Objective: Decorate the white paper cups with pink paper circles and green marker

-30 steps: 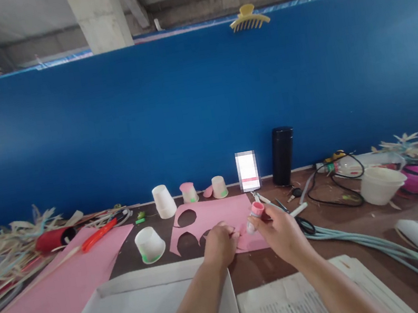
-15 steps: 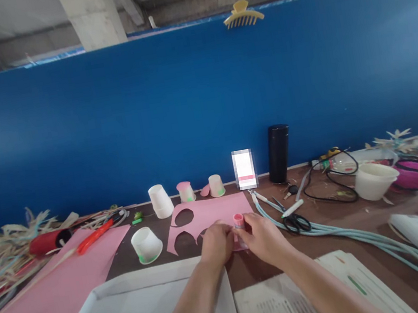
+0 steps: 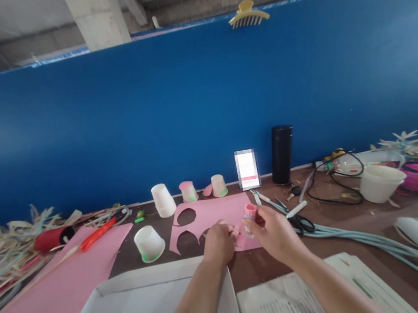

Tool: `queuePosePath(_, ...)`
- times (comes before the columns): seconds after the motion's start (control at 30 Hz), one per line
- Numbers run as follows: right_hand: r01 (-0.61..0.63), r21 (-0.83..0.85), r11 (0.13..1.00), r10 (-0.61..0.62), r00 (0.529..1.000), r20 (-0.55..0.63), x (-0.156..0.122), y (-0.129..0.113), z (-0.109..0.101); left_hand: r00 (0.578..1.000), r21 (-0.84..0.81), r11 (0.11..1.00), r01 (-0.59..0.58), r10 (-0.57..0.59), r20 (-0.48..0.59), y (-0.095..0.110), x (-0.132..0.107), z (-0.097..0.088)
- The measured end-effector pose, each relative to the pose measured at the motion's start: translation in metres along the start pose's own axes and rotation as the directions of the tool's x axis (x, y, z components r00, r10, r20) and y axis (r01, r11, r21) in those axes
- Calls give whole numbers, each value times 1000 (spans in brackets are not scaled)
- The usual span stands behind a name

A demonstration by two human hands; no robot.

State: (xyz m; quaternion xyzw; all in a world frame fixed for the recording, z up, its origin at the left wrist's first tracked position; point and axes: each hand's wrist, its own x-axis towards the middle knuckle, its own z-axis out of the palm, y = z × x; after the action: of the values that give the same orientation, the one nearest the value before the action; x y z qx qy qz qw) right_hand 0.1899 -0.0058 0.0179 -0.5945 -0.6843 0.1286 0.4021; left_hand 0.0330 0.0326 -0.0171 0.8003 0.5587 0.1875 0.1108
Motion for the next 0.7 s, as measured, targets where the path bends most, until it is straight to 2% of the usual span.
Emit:
queuePosePath(0.13, -6, 58, 998, 7, 1000, -18, 0, 3, -5, 1000, -19, 1000, 3, -3, 8, 0, 1, 1)
queuePosePath(0.23, 29, 60, 998, -30, 1000, 10, -1, 4, 8, 1000, -31, 999, 28, -28, 6, 0, 0, 0)
queuePosePath(0.43, 111, -27, 993, -110, 993, 49, 2, 8, 29, 999, -46, 999, -25, 26, 21, 1, -3, -3)
queuePosePath(0.6, 124, -115, 986, -117, 991, 67, 0, 7, 26, 1000, -38, 999, -27, 27, 12, 0, -2, -1)
queuePosePath(0.7, 82, -113, 990, -74, 995, 73, -2, 4, 18, 1000, -19, 1000, 4, -4, 0, -1, -1, 2)
